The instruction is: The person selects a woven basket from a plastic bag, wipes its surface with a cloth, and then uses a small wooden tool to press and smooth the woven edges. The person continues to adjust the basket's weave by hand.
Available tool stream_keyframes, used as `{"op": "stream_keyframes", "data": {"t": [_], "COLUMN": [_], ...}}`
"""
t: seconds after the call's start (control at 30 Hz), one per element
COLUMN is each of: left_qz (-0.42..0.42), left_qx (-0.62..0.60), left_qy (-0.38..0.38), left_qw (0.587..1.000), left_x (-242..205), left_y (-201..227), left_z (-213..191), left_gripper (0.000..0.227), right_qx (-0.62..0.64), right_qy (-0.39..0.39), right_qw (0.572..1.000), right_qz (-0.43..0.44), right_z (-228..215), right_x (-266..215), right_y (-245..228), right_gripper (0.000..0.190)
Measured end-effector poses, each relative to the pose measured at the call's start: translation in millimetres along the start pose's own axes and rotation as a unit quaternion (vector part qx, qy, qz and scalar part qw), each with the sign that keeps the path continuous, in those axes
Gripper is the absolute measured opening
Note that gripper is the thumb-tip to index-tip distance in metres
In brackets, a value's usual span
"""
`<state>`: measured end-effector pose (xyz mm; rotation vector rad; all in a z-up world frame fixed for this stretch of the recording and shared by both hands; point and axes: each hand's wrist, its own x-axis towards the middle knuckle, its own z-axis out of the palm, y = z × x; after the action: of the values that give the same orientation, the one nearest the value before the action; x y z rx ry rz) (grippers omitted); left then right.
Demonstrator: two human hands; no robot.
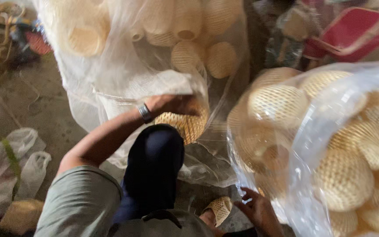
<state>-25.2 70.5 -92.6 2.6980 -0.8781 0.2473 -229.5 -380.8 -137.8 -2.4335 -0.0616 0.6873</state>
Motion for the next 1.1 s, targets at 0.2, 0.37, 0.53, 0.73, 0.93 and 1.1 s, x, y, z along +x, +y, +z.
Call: {"op": "stream_keyframes", "data": {"t": [0.2,0.37,0.53,0.73,0.93,1.1], "left_qz": [-0.066,0.236,-0.077,-0.094,-0.063,-0.087], "left_qx": [-0.130,-0.046,-0.901,-0.861,-0.806,-0.595], "left_qy": [-0.011,0.223,0.002,0.064,0.112,0.175], "left_qw": [0.989,0.945,0.427,0.495,0.578,0.780], "left_x": [82.1,68.1,50.8,69.0,68.1,41.6], "left_y": [23.9,39.3,84.7,113.0,132.0,151.3], "left_z": [-101.3,-107.0,-83.5,-61.5,-49.1,-58.2], "left_gripper": [0.038,0.057,0.051,0.056,0.063,0.077], "right_qx": [0.129,0.225,0.242,0.073,0.103,0.392], "right_qy": [0.088,0.184,0.310,0.448,0.435,0.382], "right_qw": [0.988,0.955,0.902,0.817,0.837,0.775], "right_qz": [0.014,-0.067,-0.177,-0.356,-0.315,-0.317], "right_z": [-16.3,-49.6,-74.2,-87.1,-83.4,-79.6], "right_x": [-17.4,-41.5,-59.7,-82.1,-54.2,-35.1], "right_y": [-22.8,-37.6,-79.1,-132.3,-161.6,-128.0], "right_gripper": [0.054,0.048,0.049,0.062,0.077,0.053]}}
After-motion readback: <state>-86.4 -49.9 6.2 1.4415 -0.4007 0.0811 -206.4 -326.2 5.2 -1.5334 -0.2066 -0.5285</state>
